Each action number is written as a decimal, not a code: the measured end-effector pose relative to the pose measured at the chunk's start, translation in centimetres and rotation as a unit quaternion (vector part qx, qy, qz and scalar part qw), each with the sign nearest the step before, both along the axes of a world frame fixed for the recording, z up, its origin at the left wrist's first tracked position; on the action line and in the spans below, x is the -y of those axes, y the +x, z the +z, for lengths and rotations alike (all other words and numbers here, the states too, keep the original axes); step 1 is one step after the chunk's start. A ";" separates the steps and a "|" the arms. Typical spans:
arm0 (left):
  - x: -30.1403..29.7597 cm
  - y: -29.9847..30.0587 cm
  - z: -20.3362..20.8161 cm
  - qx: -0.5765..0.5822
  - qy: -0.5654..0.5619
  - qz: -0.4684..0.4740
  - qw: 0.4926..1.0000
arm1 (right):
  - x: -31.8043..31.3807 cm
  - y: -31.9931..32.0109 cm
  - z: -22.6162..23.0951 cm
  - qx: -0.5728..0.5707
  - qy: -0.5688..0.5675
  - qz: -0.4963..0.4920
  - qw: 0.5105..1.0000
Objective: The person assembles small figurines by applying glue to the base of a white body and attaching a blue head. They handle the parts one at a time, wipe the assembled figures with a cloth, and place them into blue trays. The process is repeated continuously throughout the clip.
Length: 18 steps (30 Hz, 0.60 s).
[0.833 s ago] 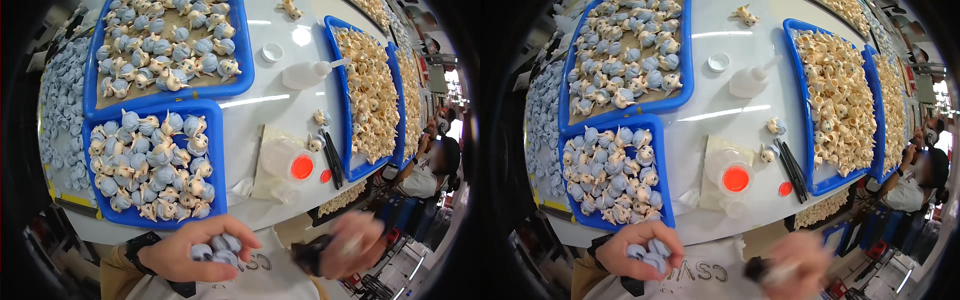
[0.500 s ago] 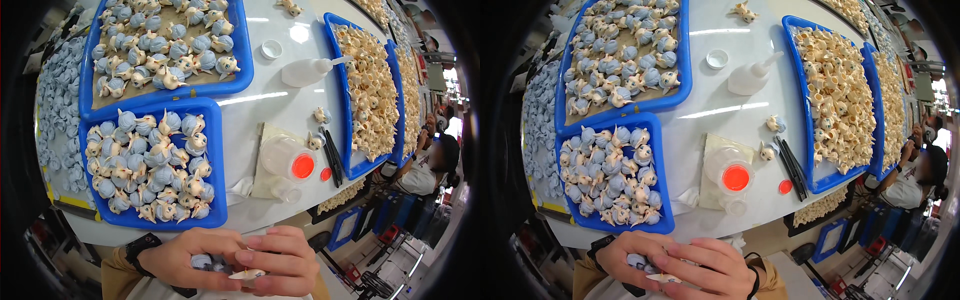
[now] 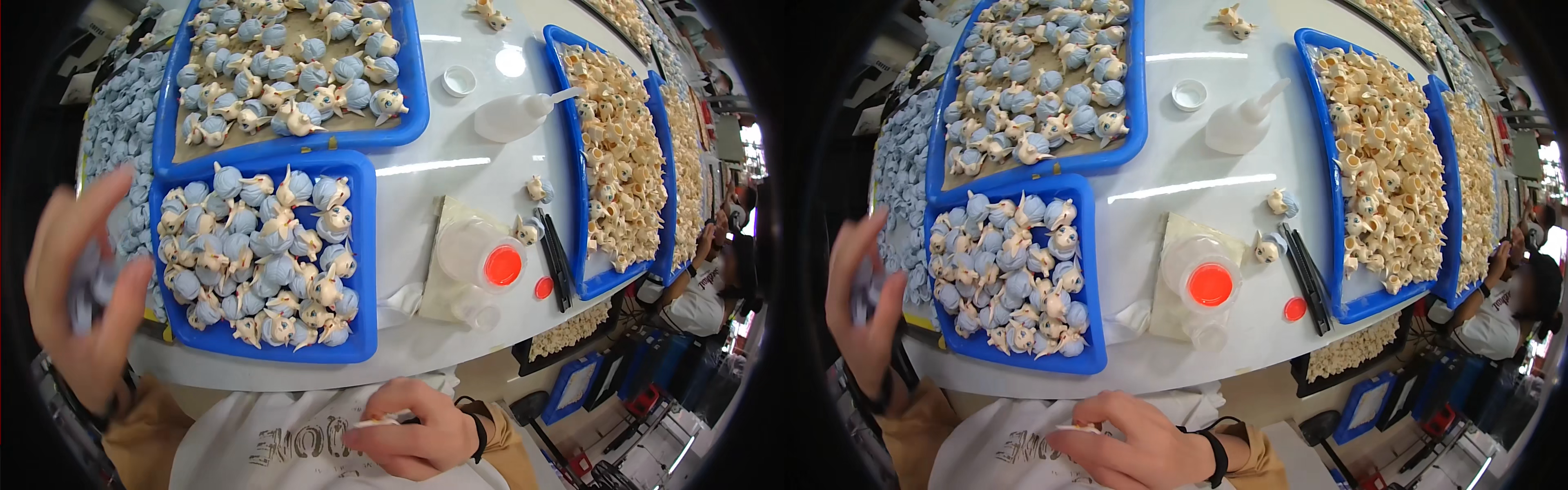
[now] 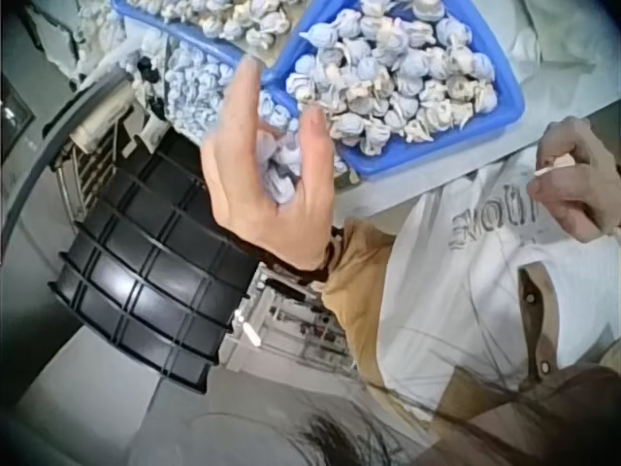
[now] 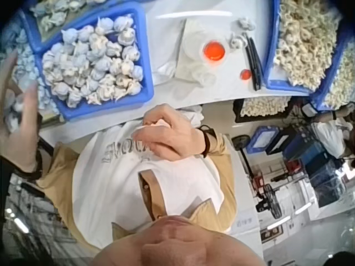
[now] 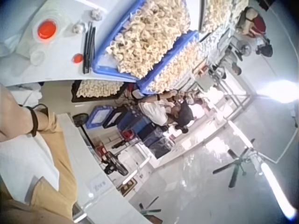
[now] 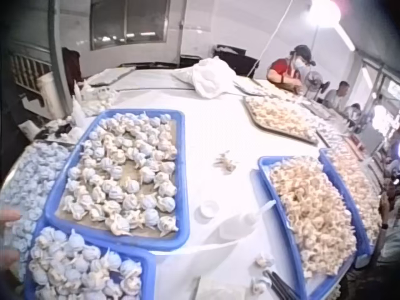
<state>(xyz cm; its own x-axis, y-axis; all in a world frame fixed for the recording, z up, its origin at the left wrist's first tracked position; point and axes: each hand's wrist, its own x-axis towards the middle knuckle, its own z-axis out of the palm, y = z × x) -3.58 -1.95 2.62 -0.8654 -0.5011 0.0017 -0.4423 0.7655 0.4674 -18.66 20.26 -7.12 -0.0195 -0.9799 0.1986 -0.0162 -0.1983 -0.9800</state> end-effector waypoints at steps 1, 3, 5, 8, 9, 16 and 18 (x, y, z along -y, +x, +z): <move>1.2 -2.3 -0.5 0.018 -0.005 -0.040 0.999 | 0.2 0.4 -0.2 -0.017 -0.001 -0.040 0.999; 4.0 -6.3 -3.1 0.023 -0.039 -0.177 0.983 | -0.2 0.4 -0.8 -0.039 0.001 -0.057 0.998; 5.6 -7.8 -5.3 0.015 -0.069 -0.217 0.974 | -0.3 0.4 -0.7 -0.040 -0.004 -0.049 0.998; 6.3 -9.4 -5.9 0.030 -0.107 -0.254 0.961 | -0.9 0.3 -0.3 -0.023 0.010 -0.044 0.999; 6.5 -9.9 -6.3 0.018 -0.111 -0.263 0.958 | -1.1 0.1 -0.5 -0.016 0.023 -0.047 0.998; 7.3 -11.3 -7.2 0.049 -0.064 -0.292 0.953 | -1.6 -0.5 -1.0 0.015 0.044 -0.067 0.997; 7.4 -11.4 -7.3 0.049 -0.044 -0.284 0.956 | -1.3 -0.6 -1.0 0.021 0.048 -0.063 0.997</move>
